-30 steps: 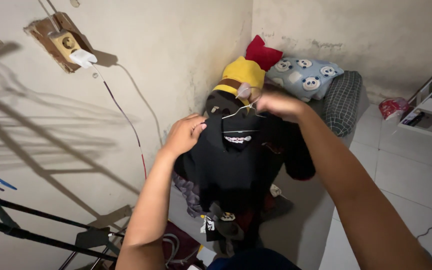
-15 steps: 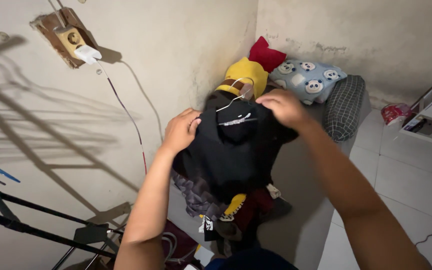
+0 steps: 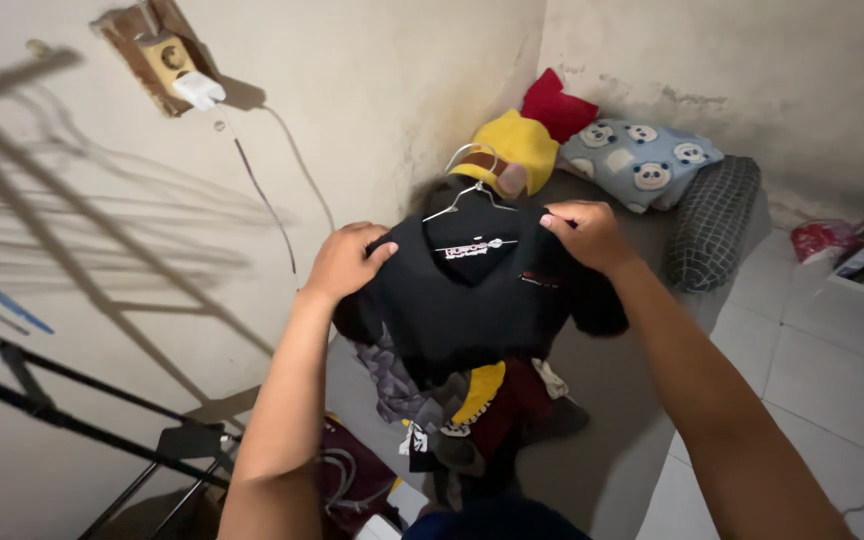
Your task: The recorder picks up shirts from a pile, puts them on hangers, and hangs them on a garment rack.
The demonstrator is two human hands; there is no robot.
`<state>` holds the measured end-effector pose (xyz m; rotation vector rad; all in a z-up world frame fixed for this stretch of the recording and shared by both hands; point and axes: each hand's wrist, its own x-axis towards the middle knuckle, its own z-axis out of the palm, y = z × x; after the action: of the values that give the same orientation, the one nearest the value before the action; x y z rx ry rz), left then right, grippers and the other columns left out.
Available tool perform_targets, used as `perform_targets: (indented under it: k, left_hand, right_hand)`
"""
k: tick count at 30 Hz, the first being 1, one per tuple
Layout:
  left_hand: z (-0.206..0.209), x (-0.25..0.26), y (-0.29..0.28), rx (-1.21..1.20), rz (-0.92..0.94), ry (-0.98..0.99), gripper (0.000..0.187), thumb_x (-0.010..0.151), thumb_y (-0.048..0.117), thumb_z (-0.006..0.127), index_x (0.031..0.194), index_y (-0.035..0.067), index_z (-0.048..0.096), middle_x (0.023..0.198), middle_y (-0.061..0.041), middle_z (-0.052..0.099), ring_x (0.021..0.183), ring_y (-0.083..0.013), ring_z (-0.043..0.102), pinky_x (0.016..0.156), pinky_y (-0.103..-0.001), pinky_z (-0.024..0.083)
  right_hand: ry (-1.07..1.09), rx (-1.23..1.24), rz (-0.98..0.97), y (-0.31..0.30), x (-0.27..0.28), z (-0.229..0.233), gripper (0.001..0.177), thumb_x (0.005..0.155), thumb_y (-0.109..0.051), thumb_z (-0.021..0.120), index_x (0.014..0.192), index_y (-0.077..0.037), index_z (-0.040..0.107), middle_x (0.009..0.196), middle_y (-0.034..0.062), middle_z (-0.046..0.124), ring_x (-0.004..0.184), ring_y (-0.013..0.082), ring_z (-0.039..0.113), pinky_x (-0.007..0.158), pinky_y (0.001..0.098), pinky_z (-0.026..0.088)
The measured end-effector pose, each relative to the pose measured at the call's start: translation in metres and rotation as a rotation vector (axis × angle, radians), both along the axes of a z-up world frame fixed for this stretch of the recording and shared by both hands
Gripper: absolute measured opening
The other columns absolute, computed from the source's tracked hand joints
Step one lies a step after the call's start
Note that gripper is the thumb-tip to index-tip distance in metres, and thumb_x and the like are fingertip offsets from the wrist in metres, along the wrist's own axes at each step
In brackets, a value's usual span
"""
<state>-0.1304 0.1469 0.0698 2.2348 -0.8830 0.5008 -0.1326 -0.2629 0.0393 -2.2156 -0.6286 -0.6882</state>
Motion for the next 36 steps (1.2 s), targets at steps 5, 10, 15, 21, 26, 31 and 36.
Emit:
perform_targets:
  k: [5,10,15,21,26,31,36]
  left_hand:
    - [-0.022,-0.015,0.017,0.045,0.174,0.033,0.020,0.093,0.025,0.073,0.088,0.005,0.075,0.087,-0.014,0.072,0.083,-0.0361,0.067,0.073,-0.044,0.053]
    - [-0.050,-0.037,0.051,-0.174,0.147,0.187,0.020,0.092,0.021,0.076,0.086,0.002,0.072,0.079,-0.015,0.069,0.074,-0.0312,0.066,0.070,-0.040,0.053]
    - [-0.052,-0.071,0.084,-0.257,0.194,0.201,0.015,0.090,0.017,0.076,0.087,0.002,0.073,0.081,-0.013,0.072,0.075,-0.0238,0.067,0.070,-0.036,0.053]
    - [-0.055,-0.114,0.136,-0.323,0.262,0.239,0.015,0.092,0.016,0.075,0.088,0.002,0.073,0.080,-0.009,0.072,0.076,-0.0199,0.065,0.072,-0.034,0.052]
    - [-0.059,-0.157,0.179,-0.260,0.403,0.208,0.017,0.091,0.018,0.077,0.086,0.002,0.074,0.071,-0.007,0.065,0.077,-0.0209,0.059,0.074,-0.035,0.049]
    - [-0.057,-0.211,0.213,-0.227,0.496,0.042,0.013,0.089,0.018,0.079,0.085,0.006,0.076,0.073,-0.005,0.066,0.084,-0.0215,0.057,0.080,-0.035,0.048]
    - [-0.049,-0.276,0.254,-0.042,0.761,-0.002,0.014,0.083,0.023,0.082,0.088,0.009,0.081,0.070,-0.005,0.063,0.091,-0.0228,0.057,0.098,-0.040,0.037]
  right_hand:
    - [0.116,-0.007,0.088,0.013,0.006,-0.002,0.021,0.092,-0.018,0.075,0.104,-0.001,0.076,0.097,0.0170,0.076,0.087,0.0260,0.076,0.080,0.0340,0.058]
    - [0.373,-0.054,0.298,0.013,0.026,-0.005,0.025,0.090,-0.019,0.075,0.106,0.000,0.076,0.098,0.0141,0.079,0.088,0.0177,0.075,0.081,0.0313,0.057]
    - [0.725,-0.141,0.507,0.034,0.054,-0.025,0.035,0.094,-0.027,0.070,0.115,0.000,0.075,0.106,0.0079,0.081,0.098,0.0143,0.072,0.089,0.0299,0.055]
    - [1.005,-0.202,0.583,0.095,0.077,-0.048,0.049,0.098,-0.037,0.063,0.130,0.000,0.069,0.125,0.0071,0.075,0.118,0.0152,0.065,0.105,0.0309,0.046]
    - [1.216,-0.149,0.785,0.155,0.075,-0.032,0.047,0.094,-0.030,0.065,0.132,-0.002,0.068,0.128,0.0066,0.073,0.120,0.0160,0.064,0.106,0.0319,0.045]
    - [1.371,-0.100,1.014,0.215,0.095,-0.070,0.043,0.090,-0.020,0.069,0.128,-0.001,0.070,0.122,0.0062,0.074,0.113,0.0157,0.066,0.101,0.0317,0.048]
    - [1.410,-0.115,1.234,0.292,0.069,-0.072,0.033,0.100,-0.020,0.070,0.111,0.010,0.074,0.098,0.0083,0.077,0.086,0.0171,0.069,0.079,0.0338,0.057]
